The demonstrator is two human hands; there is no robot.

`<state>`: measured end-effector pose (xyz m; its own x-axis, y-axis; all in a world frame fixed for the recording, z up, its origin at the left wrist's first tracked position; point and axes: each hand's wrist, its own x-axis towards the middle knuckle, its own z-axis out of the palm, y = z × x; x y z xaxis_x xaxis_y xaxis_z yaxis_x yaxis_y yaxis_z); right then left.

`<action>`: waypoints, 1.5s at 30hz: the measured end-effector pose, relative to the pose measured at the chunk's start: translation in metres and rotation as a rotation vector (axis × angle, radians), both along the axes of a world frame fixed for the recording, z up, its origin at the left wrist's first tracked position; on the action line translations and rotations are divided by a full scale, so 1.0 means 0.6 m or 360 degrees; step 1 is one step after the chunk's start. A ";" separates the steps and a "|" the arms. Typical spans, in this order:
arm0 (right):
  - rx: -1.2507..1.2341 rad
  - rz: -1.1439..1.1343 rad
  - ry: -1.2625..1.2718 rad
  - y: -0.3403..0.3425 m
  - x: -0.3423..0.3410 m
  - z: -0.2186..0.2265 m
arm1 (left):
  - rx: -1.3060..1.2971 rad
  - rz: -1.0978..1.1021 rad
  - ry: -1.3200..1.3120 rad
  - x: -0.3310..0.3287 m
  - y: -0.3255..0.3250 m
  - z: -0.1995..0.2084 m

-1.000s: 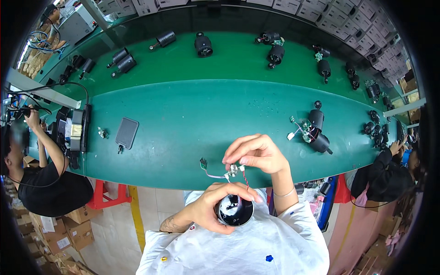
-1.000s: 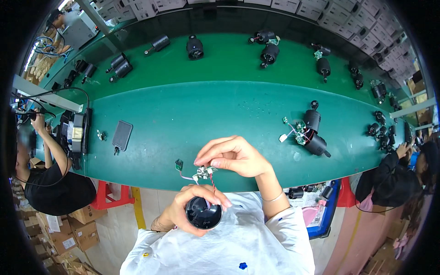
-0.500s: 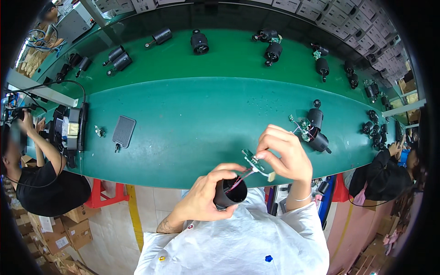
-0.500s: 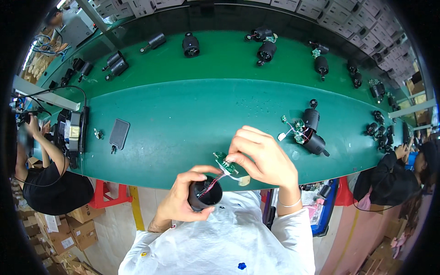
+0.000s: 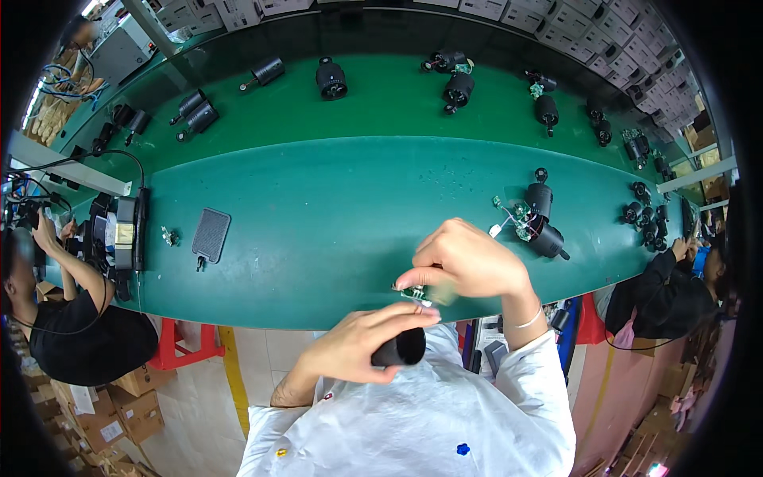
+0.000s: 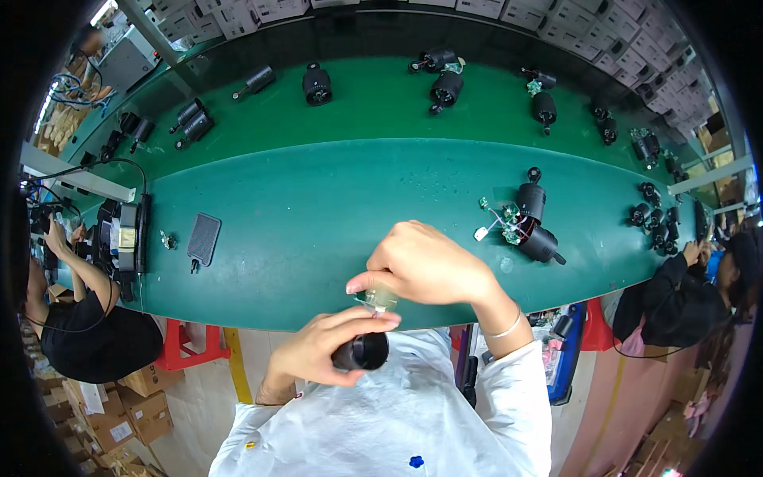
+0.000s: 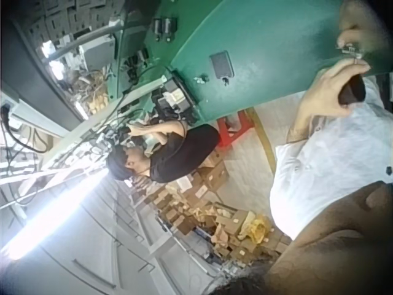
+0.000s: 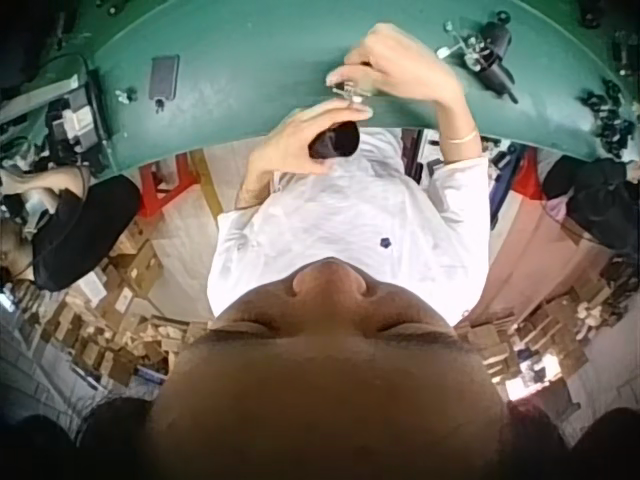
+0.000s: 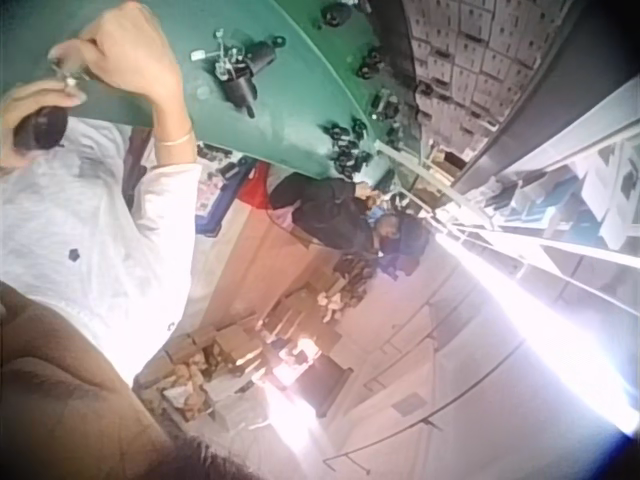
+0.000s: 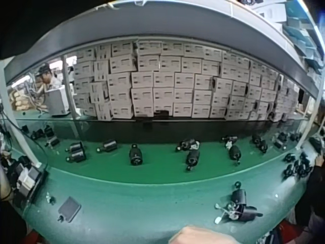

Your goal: Assembling electronic circuit boards into small circular housings on a production line.

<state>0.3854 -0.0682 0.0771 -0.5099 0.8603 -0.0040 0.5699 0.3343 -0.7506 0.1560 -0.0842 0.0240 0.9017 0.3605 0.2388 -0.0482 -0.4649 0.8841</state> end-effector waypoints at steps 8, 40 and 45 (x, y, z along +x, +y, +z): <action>-0.0635 -0.0484 0.1793 -0.027 -0.069 -0.102 | -0.1499 -0.0314 -0.0772 -0.007 -0.012 -0.010; 0.0818 -0.0673 0.1072 -0.083 -0.049 -0.044 | -0.0729 0.0790 -0.0170 0.026 -0.022 0.006; 0.0848 -0.0639 0.0998 -0.090 -0.059 -0.047 | -0.0434 0.1058 -0.0117 0.045 -0.024 0.024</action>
